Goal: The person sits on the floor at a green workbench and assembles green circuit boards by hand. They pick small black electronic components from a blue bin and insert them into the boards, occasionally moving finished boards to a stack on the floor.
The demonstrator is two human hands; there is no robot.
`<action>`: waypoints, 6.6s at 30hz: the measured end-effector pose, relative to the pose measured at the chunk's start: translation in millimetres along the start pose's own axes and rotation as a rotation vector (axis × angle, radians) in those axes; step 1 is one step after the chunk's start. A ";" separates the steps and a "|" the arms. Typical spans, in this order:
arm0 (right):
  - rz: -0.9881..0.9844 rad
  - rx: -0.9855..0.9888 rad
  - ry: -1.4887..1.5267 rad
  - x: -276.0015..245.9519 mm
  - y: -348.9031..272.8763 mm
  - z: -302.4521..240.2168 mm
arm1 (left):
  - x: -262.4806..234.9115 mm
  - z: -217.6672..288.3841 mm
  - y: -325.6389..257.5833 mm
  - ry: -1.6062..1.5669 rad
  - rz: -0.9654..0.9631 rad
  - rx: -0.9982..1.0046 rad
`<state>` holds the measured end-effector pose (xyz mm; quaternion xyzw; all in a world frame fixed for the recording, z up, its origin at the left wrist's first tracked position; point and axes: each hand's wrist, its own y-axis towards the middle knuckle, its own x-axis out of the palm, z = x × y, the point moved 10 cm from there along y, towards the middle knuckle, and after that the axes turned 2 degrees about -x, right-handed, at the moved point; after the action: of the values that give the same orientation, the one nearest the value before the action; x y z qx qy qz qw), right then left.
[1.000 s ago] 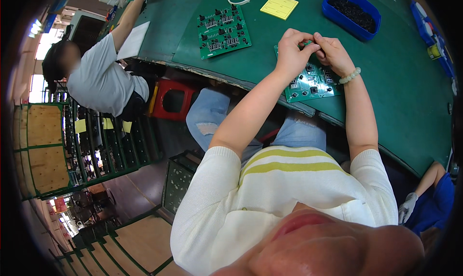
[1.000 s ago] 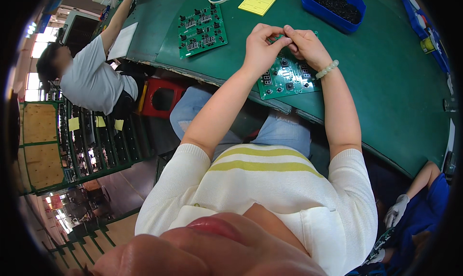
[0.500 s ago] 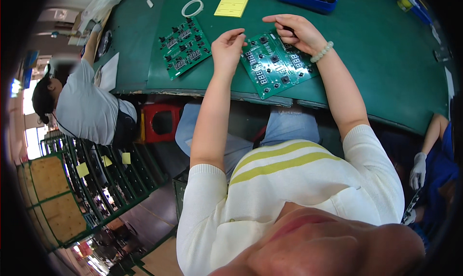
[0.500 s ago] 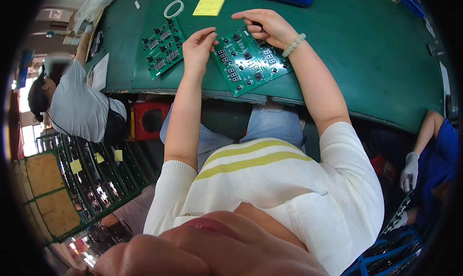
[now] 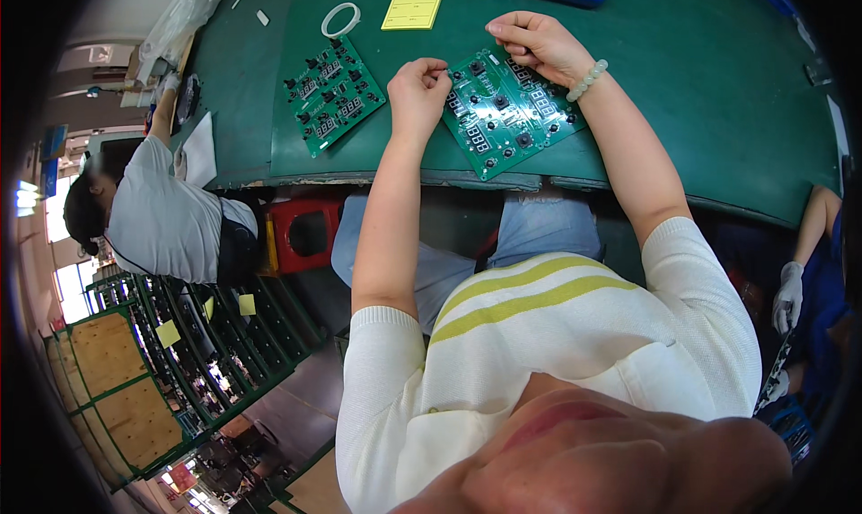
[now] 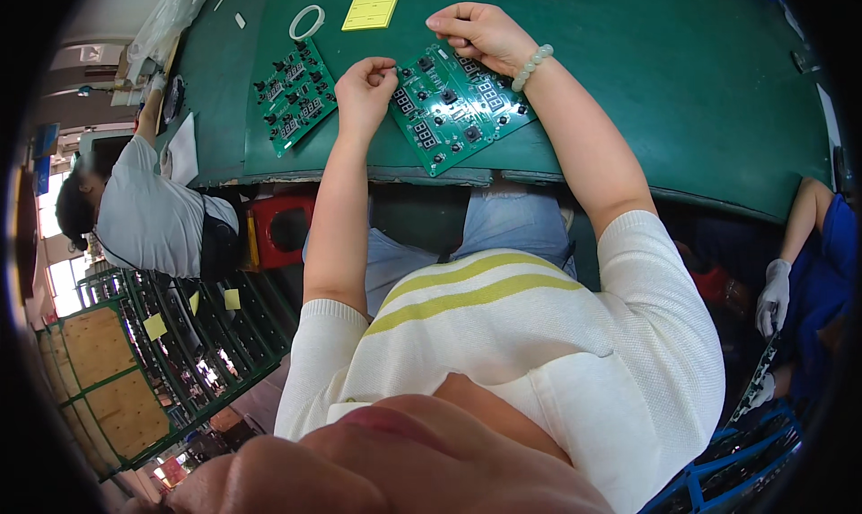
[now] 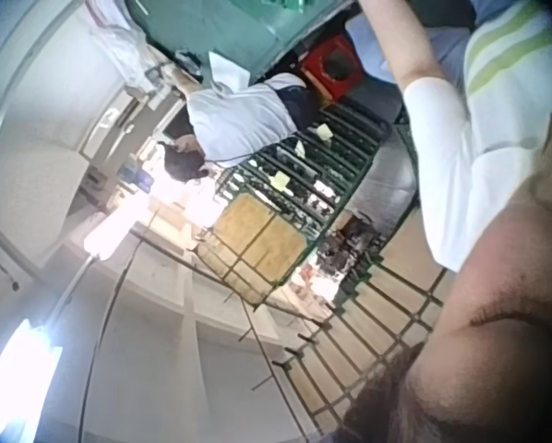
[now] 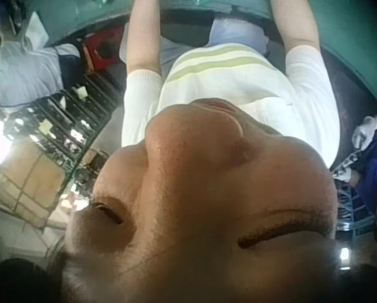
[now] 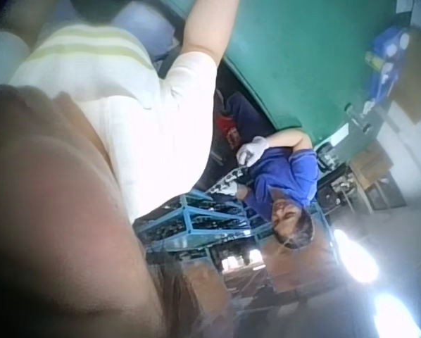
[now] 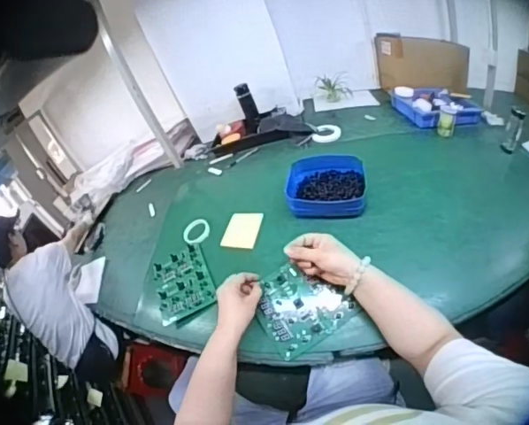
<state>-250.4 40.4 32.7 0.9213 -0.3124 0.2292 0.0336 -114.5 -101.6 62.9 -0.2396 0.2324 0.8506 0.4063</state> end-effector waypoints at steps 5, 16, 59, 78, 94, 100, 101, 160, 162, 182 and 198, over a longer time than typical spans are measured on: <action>-0.046 -0.031 -0.113 8.7 -4.0 -5.8 | 4.7 17.7 4.1 0.192 -0.048 0.163; -0.070 -0.571 -1.308 64.4 -26.8 -20.2 | 10.7 19.4 8.6 0.342 -0.037 0.226; -0.135 0.018 0.090 43.0 -10.5 3.8 | -19.9 32.3 -45.0 -0.245 0.183 0.133; -0.117 0.258 0.145 58.9 -23.8 32.7 | -8.1 82.1 -40.2 -0.025 0.262 0.172; -0.125 0.314 0.367 62.0 -20.0 37.4 | -8.5 91.4 -42.5 0.201 0.334 0.373; -0.165 0.294 0.230 58.2 -18.9 39.2 | -12.8 80.1 -29.6 0.067 0.233 0.232; -0.160 0.291 0.207 54.7 -19.3 39.6 | -13.2 79.6 -27.6 0.020 0.214 0.198; 0.134 -0.192 -1.398 -41.9 -18.3 -45.6 | 18.8 80.9 -66.0 0.554 0.141 0.416; 0.164 -0.177 -1.293 -35.9 -21.2 -49.5 | 16.5 80.0 -79.7 0.431 0.152 0.451; 0.075 -0.319 -1.418 -11.5 -22.8 -56.2 | 34.0 68.0 -133.9 0.269 -0.038 0.513; 0.082 0.096 0.074 -14.9 -8.8 -19.3 | -3.3 59.8 -104.6 0.281 0.058 0.502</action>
<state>-263.4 59.8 44.0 0.8991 -0.3371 0.2790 -0.0087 -41.9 -9.5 90.3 -0.2404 0.4965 0.7360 0.3924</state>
